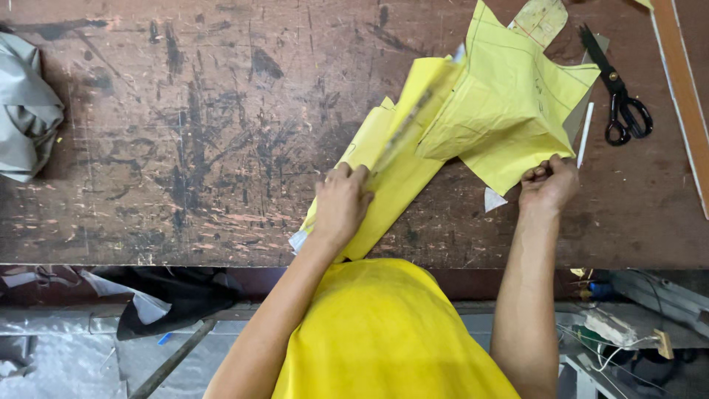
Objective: The person sorts and stacks yellow fabric pieces on a wooden workbench. They align, fold, and arrange the pieces into neat piles, occasionally moving scraps aside and using a ruler and scissors nearby.
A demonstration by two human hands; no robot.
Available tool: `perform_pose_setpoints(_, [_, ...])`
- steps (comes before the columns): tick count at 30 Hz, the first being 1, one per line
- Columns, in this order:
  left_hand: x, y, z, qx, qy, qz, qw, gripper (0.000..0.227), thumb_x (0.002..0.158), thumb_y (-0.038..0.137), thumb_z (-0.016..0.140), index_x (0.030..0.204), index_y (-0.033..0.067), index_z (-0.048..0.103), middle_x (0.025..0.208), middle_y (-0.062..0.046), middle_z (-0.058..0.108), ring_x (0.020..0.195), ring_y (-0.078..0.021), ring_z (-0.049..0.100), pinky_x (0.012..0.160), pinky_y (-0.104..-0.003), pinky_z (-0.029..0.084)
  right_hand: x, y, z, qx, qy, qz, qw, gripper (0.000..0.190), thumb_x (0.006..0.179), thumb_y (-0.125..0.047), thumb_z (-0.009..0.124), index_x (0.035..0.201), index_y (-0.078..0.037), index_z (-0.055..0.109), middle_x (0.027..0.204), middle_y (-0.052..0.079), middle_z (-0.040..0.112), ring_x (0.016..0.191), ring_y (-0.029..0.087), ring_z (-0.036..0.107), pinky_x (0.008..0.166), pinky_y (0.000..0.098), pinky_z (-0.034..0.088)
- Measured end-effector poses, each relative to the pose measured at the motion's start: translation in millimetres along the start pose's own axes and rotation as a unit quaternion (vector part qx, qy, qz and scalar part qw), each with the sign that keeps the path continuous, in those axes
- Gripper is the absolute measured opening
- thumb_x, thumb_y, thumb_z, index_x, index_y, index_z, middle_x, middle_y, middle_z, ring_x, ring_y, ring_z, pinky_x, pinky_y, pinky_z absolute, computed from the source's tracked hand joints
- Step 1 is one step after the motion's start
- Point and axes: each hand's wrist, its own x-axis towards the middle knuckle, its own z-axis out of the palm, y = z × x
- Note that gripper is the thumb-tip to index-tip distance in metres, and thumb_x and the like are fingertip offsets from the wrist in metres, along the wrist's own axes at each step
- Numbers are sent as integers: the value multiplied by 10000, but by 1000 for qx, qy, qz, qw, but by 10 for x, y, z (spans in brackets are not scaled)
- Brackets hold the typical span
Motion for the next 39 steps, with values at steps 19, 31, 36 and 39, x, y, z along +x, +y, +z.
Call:
perform_pose_setpoints(19, [3, -1549, -2757, -248, 169, -128, 945, 393, 935, -8, 743, 1306, -6, 615, 1121, -162, 761, 951, -231, 754, 783, -348, 612, -666, -23, 313, -128, 20, -129, 983, 136, 959, 50, 530, 1032, -65, 532, 755, 11, 533, 557, 98, 467, 458, 268, 354])
perform_pose_setpoints(31, [170, -1485, -1988, 191, 92, -81, 974, 455, 983, 59, 527, 1436, 97, 544, 935, -219, 678, 802, -387, 696, 687, -528, 552, -2053, 914, 1131, -300, -25, -309, 902, 283, 1056, 40, 609, 1323, -13, 533, 995, 43, 545, 689, 75, 537, 542, 237, 446])
perform_pose_setpoints(36, [-163, -1689, -864, 135, 16, -50, 990, 762, 772, 440, 768, 1452, 204, 518, 1483, -228, 451, 1412, -490, 348, 1041, -763, 248, -2680, 1389, 1506, -372, -146, -214, 891, 144, 1021, -23, 618, 1162, -10, 643, 918, 9, 617, 617, 61, 513, 497, 216, 403])
perform_pose_setpoints(39, [-357, -1963, -823, 112, 127, -2, 986, 600, 884, 391, 747, 1415, 196, 547, 1473, -200, 475, 1437, -450, 372, 1108, -698, 280, -2975, 1684, 1653, -423, -197, -169, 868, 162, 1007, -53, 633, 1161, -15, 669, 872, -1, 608, 610, 56, 516, 512, 217, 417])
